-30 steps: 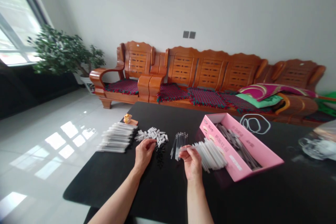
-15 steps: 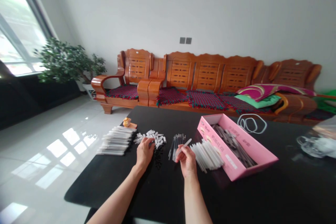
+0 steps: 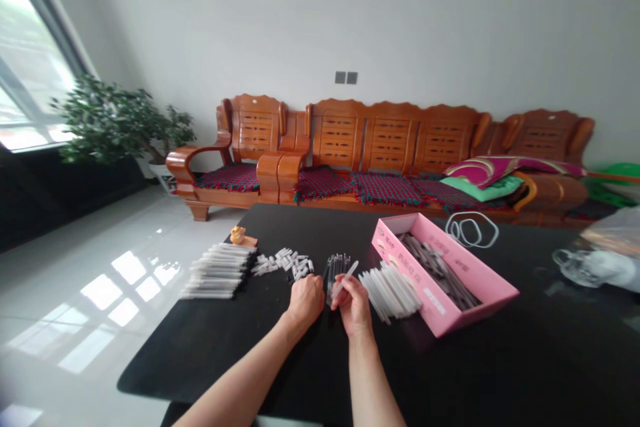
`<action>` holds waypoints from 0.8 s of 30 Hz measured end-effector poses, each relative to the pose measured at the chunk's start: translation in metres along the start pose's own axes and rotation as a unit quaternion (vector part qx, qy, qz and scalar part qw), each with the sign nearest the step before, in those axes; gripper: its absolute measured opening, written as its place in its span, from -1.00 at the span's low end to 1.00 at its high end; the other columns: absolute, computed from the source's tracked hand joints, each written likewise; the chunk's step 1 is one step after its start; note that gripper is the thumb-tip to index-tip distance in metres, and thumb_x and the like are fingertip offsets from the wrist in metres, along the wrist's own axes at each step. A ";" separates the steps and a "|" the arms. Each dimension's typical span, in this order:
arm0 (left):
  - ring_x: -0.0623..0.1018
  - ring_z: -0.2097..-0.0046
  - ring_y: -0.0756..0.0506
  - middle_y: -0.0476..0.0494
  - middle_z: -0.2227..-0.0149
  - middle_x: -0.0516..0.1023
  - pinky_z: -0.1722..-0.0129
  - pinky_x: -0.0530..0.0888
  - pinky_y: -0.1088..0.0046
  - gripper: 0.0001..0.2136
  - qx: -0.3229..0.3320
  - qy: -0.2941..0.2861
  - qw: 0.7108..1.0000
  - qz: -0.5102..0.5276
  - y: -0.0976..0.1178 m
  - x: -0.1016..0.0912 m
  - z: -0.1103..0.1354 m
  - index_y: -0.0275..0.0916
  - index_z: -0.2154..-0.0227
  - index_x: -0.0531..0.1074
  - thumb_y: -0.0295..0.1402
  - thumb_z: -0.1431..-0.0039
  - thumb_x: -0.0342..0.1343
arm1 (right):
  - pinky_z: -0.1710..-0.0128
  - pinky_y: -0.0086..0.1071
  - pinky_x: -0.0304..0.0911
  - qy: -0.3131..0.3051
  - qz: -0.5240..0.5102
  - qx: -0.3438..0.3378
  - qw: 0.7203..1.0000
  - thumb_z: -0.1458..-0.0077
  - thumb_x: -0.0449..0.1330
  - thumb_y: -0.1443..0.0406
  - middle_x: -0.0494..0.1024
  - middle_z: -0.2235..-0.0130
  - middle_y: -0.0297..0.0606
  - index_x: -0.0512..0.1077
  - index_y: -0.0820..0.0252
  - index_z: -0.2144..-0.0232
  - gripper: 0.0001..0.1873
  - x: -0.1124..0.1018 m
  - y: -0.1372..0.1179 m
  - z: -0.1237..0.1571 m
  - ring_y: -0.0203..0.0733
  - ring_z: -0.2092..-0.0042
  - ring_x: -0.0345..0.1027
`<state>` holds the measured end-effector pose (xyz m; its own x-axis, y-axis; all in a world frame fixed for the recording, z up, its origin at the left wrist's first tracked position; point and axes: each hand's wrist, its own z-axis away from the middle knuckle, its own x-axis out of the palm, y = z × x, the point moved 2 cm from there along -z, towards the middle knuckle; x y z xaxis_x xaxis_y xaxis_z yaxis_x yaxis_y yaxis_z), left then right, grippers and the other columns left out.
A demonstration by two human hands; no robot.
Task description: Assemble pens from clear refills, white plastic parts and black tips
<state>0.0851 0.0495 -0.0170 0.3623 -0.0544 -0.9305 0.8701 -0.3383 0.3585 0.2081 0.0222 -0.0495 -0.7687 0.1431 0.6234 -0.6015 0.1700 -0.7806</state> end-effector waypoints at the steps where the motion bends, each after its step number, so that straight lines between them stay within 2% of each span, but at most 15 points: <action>1: 0.60 0.26 -0.25 -0.42 0.33 0.57 0.28 0.43 0.33 -0.78 -0.002 -0.009 1.000 0.001 0.002 -0.001 -0.003 -0.38 0.30 0.55 -0.54 -0.14 -0.02 | 0.73 -0.51 0.23 0.001 -0.002 -0.001 1.000 0.05 0.31 0.22 0.51 0.57 -0.35 0.55 0.26 0.38 -0.80 0.000 0.000 0.000 -0.36 0.67 0.28; 6: 0.60 0.25 -0.25 -0.43 0.38 0.58 0.30 0.41 0.38 -0.82 -0.019 -0.032 0.999 0.011 0.005 -0.007 -0.013 -0.39 0.37 0.56 -0.58 -0.07 0.04 | 0.73 -0.51 0.24 -0.006 -0.007 -0.003 1.000 0.03 0.29 0.22 0.52 0.56 -0.33 0.55 0.25 0.37 -0.80 0.000 0.001 0.002 -0.35 0.67 0.28; 9: 0.59 0.28 -0.22 -0.38 0.37 0.58 0.33 0.38 0.40 -0.82 -0.027 0.028 0.999 0.022 -0.007 -0.013 -0.012 -0.37 0.33 0.52 -0.54 -0.09 0.01 | 0.72 -0.51 0.24 -0.011 -0.012 0.000 1.000 0.01 0.28 0.22 0.52 0.56 -0.34 0.55 0.24 0.36 -0.80 -0.001 0.001 0.005 -0.35 0.67 0.29; 11: 0.57 0.32 -0.17 -0.28 0.39 0.57 0.33 0.35 0.42 -0.82 -0.027 0.082 0.995 0.048 -0.020 -0.018 -0.008 -0.32 0.30 0.48 -0.50 -0.13 -0.02 | 0.71 -0.49 0.25 -0.011 -0.012 0.001 1.000 0.00 0.28 0.22 0.53 0.55 -0.33 0.54 0.24 0.36 -0.81 0.000 0.001 0.007 -0.34 0.66 0.31; 13: 0.53 0.39 -0.10 -0.15 0.44 0.53 0.35 0.32 0.46 -0.84 -0.008 0.113 0.989 0.098 -0.034 -0.020 -0.004 -0.25 0.28 0.45 -0.46 -0.16 -0.03 | 0.68 -0.48 0.27 -0.006 -0.008 -0.003 1.000 0.00 0.28 0.22 0.55 0.53 -0.31 0.54 0.24 0.35 -0.81 0.004 0.001 0.008 -0.31 0.64 0.35; 15: 0.46 0.47 -0.03 -0.04 0.49 0.47 0.38 0.27 0.51 -0.88 0.028 0.130 0.976 0.172 -0.047 -0.021 0.001 -0.21 0.30 0.42 -0.41 -0.18 -0.02 | 0.64 -0.45 0.31 0.007 0.001 -0.009 1.000 0.00 0.30 0.23 0.57 0.51 -0.29 0.53 0.25 0.33 -0.80 0.009 0.002 0.009 -0.28 0.61 0.39; 18: 0.33 0.54 0.02 0.03 0.55 0.37 0.45 0.22 0.54 -0.89 0.072 0.153 0.941 0.292 -0.061 -0.018 0.007 -0.20 0.35 0.41 -0.35 -0.20 0.00 | 0.58 -0.41 0.38 0.035 0.015 -0.020 0.999 0.03 0.34 0.25 0.62 0.46 -0.23 0.51 0.25 0.32 -0.79 0.018 0.002 0.005 -0.22 0.54 0.47; 21: 0.28 0.55 0.03 0.05 0.59 0.32 0.48 0.19 0.55 -0.87 0.070 0.166 0.911 0.370 -0.072 -0.018 0.010 -0.22 0.36 0.43 -0.32 -0.18 0.02 | 0.49 -0.38 0.43 0.044 0.011 -0.034 0.998 0.05 0.37 0.26 0.64 0.42 -0.19 0.52 0.25 0.32 -0.77 0.023 -0.001 -0.007 -0.18 0.47 0.52; 24: 0.30 0.54 0.02 0.02 0.59 0.36 0.49 0.21 0.55 -0.83 0.049 0.151 0.896 0.415 -0.081 -0.022 0.009 -0.25 0.36 0.50 -0.30 -0.14 0.05 | 0.43 -0.36 0.46 0.037 -0.006 -0.045 0.998 0.06 0.38 0.27 0.65 0.40 -0.18 0.53 0.24 0.32 -0.78 0.021 -0.004 -0.022 -0.18 0.42 0.54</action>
<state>0.0037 0.0695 -0.0266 0.9573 -0.0748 -0.2793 0.2314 -0.3811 0.8951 0.1989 0.0464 -0.0325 -0.7407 0.2117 0.6376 -0.5866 0.2589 -0.7674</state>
